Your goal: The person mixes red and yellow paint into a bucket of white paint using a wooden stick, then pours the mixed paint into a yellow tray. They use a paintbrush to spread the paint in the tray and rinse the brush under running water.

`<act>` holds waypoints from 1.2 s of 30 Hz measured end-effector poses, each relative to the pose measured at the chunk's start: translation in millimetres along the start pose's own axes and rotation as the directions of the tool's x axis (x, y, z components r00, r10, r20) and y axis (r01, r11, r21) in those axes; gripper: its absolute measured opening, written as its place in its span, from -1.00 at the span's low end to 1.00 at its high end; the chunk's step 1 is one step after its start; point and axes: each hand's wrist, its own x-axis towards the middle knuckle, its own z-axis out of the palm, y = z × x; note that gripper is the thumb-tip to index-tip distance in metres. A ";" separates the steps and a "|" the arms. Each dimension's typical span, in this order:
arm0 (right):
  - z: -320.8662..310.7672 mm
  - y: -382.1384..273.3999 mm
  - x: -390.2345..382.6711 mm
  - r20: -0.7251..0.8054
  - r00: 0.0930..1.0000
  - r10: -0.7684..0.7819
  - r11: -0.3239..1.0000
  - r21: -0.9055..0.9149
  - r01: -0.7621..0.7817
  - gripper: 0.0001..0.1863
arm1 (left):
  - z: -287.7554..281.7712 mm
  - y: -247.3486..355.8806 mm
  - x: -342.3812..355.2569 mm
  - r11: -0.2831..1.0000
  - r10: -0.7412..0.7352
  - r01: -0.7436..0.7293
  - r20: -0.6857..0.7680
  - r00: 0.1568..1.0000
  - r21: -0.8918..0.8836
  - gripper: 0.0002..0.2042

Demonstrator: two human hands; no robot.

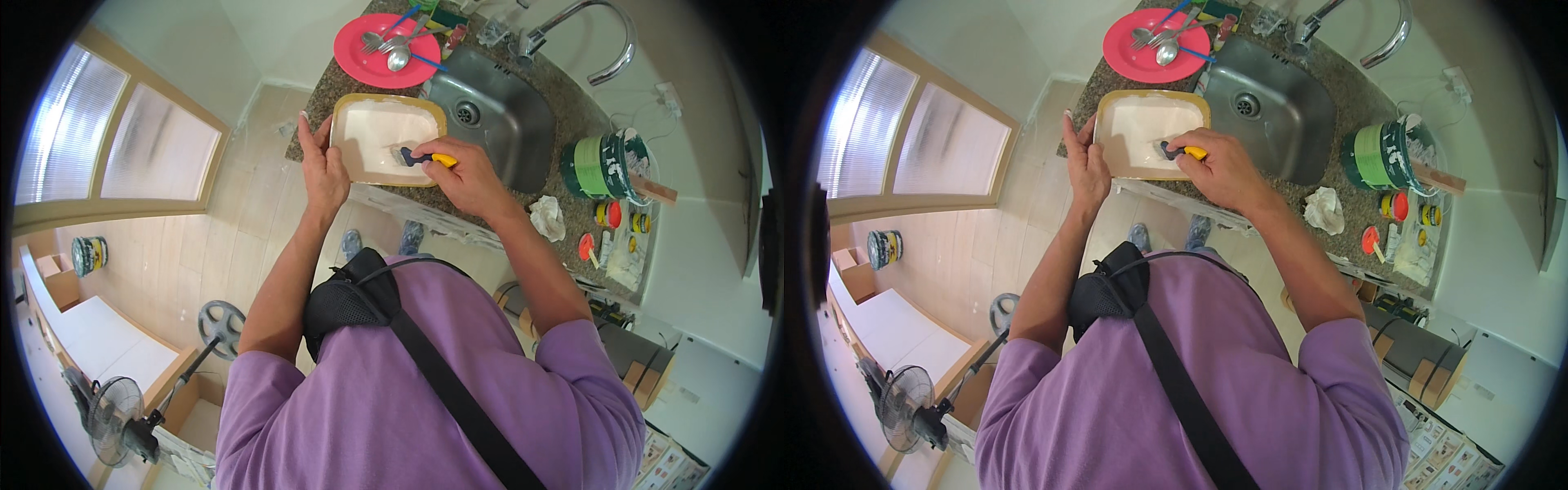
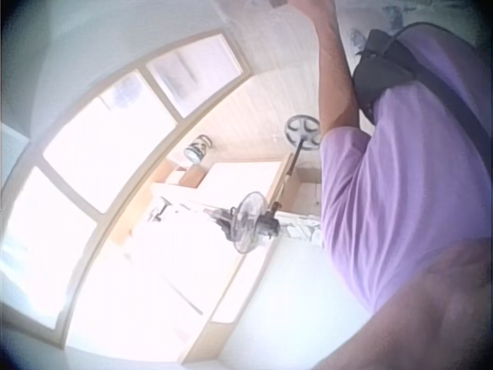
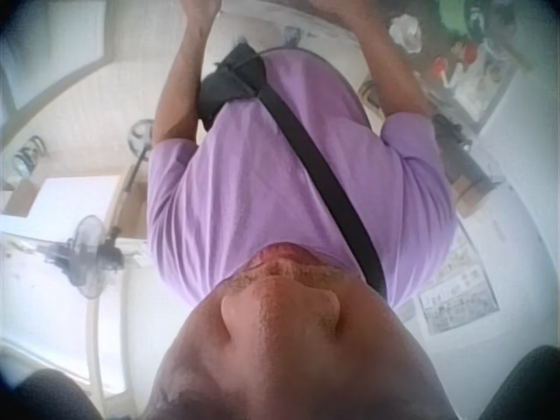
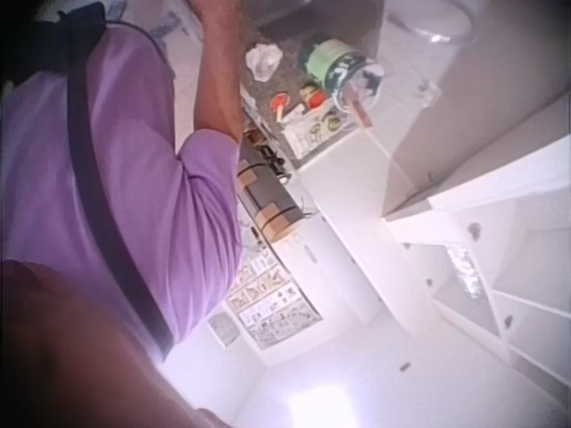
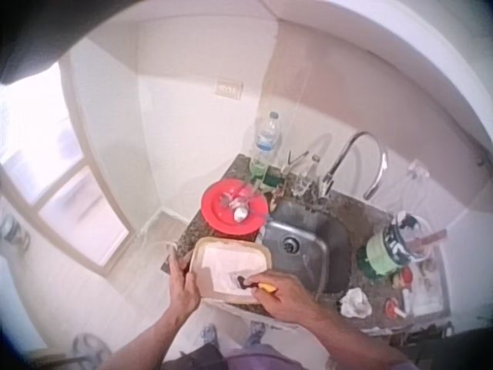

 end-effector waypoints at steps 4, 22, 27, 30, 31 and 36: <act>-13.5 -22.9 1.8 -0.100 0.995 0.024 1.000 0.008 -0.024 -0.77 | -2.4 0.4 -1.2 1.000 -0.005 0.005 -0.001 1.000 0.022 -0.25; 21.9 -26.3 0.3 0.156 0.987 -0.040 0.983 -0.170 0.066 -0.74 | -0.2 1.9 -3.4 1.000 -0.021 0.021 -0.015 1.000 -0.016 -0.24; -20.9 -17.6 7.7 0.061 0.991 0.122 0.957 -0.273 -0.101 -0.73 | 2.0 2.2 -2.7 1.000 -0.030 0.030 -0.021 0.999 -0.006 -0.24; 0.5 6.6 13.5 0.034 0.999 0.020 0.938 -0.346 -0.007 -0.71 | 3.1 0.2 -2.3 0.999 -0.039 0.039 -0.013 0.999 0.005 -0.25; 12.8 8.4 12.8 0.058 0.998 -0.014 0.942 -0.333 0.032 -0.71 | 2.6 -0.1 -2.5 0.999 -0.042 0.042 -0.011 0.999 0.008 -0.25; 52.3 -14.4 5.2 0.181 0.974 -0.134 0.936 -0.301 0.184 -0.74 | 0.8 -0.7 -3.1 0.998 -0.054 0.054 -0.008 0.998 -0.029 -0.23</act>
